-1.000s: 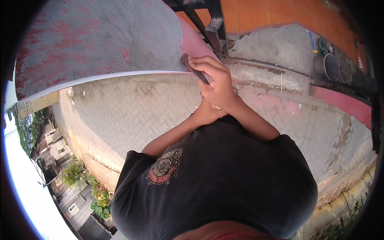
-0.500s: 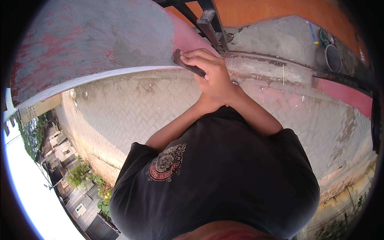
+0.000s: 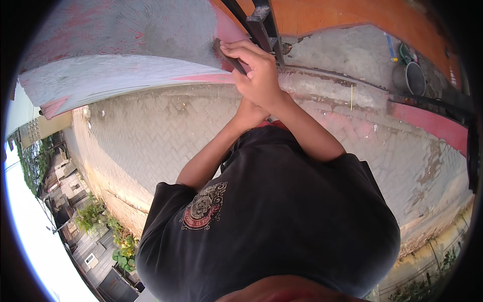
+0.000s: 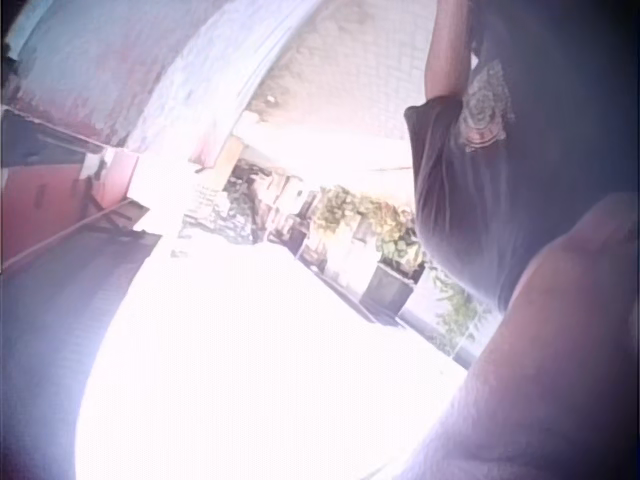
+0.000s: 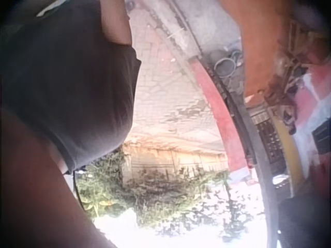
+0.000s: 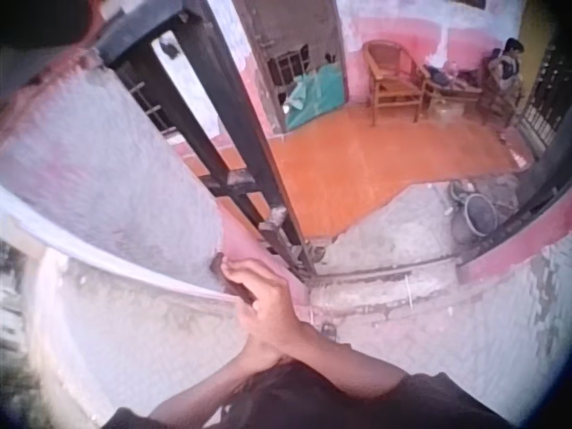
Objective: The person uses a metal scraper to remove old paint from a vertical concrete pillar. They repeatedly scrape the surface, focusing on edges and corners, and occasionally pause to reposition the tool. The work continues throughout the clip with consistent hand movements.
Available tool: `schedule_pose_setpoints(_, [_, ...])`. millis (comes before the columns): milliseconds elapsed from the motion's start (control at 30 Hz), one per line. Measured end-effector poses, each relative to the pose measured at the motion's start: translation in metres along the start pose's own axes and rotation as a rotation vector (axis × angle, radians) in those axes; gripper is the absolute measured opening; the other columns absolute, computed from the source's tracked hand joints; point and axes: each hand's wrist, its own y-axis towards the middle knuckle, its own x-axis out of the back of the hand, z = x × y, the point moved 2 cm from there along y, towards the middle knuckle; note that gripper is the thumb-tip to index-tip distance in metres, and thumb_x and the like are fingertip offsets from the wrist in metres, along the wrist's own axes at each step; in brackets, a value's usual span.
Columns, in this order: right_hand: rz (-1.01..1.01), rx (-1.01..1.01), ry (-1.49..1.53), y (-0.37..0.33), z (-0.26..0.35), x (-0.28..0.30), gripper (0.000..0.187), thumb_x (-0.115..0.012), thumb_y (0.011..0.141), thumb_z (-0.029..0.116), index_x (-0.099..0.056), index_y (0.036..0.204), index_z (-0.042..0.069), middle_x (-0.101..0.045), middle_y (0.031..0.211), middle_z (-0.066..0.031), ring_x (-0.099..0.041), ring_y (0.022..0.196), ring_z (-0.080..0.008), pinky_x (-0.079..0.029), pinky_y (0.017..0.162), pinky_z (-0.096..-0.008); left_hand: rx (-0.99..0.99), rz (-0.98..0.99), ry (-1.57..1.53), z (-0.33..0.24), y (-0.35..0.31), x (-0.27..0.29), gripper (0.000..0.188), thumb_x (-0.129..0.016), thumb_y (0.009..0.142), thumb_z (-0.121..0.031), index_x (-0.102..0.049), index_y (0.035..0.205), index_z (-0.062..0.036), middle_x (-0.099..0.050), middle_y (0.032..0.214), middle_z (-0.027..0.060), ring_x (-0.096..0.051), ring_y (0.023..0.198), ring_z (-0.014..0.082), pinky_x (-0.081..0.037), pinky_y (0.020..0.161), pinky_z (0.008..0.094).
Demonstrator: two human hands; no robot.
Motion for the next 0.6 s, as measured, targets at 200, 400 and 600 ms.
schedule_pose_setpoints(200, [0.049,-0.042,0.03,-0.002,-0.002,0.003,0.039,-0.057,0.07,-0.02,-0.067,0.105,-0.01,-0.07,0.114,-0.0205,-0.069,0.115,-0.0307,-0.053,0.102,-0.035,-0.054,0.0,-0.096,-0.01,0.001,-0.011,0.036,-0.072,0.083,-0.005,-0.058,0.116,-0.0004,-0.064,0.089,0.0058,-0.061,0.066,0.0106,-0.044,0.05,0.0271])
schedule_pose_setpoints(400, [0.054,-0.042,0.016,0.001,-0.001,0.001,0.038,-0.057,0.07,-0.02,-0.068,0.106,-0.011,-0.071,0.113,-0.0195,-0.069,0.115,-0.0305,-0.053,0.102,-0.0343,0.065,0.025,-0.223,-0.006,-0.001,-0.012,0.015,-0.068,0.083,0.0,-0.066,0.098,0.0013,-0.062,0.073,0.0026,-0.058,0.059,0.0093,-0.041,0.048,0.0249])
schedule_pose_setpoints(600, [0.023,-0.051,0.001,0.001,-0.001,0.001,0.041,-0.057,0.07,-0.019,-0.068,0.109,-0.01,-0.071,0.113,-0.0205,-0.069,0.114,-0.0309,-0.053,0.101,-0.0357,0.068,0.013,-0.24,-0.004,-0.002,-0.013,0.027,-0.066,0.083,0.001,-0.062,0.11,-0.0003,-0.063,0.081,0.0029,-0.058,0.06,0.0092,-0.041,0.048,0.0248])
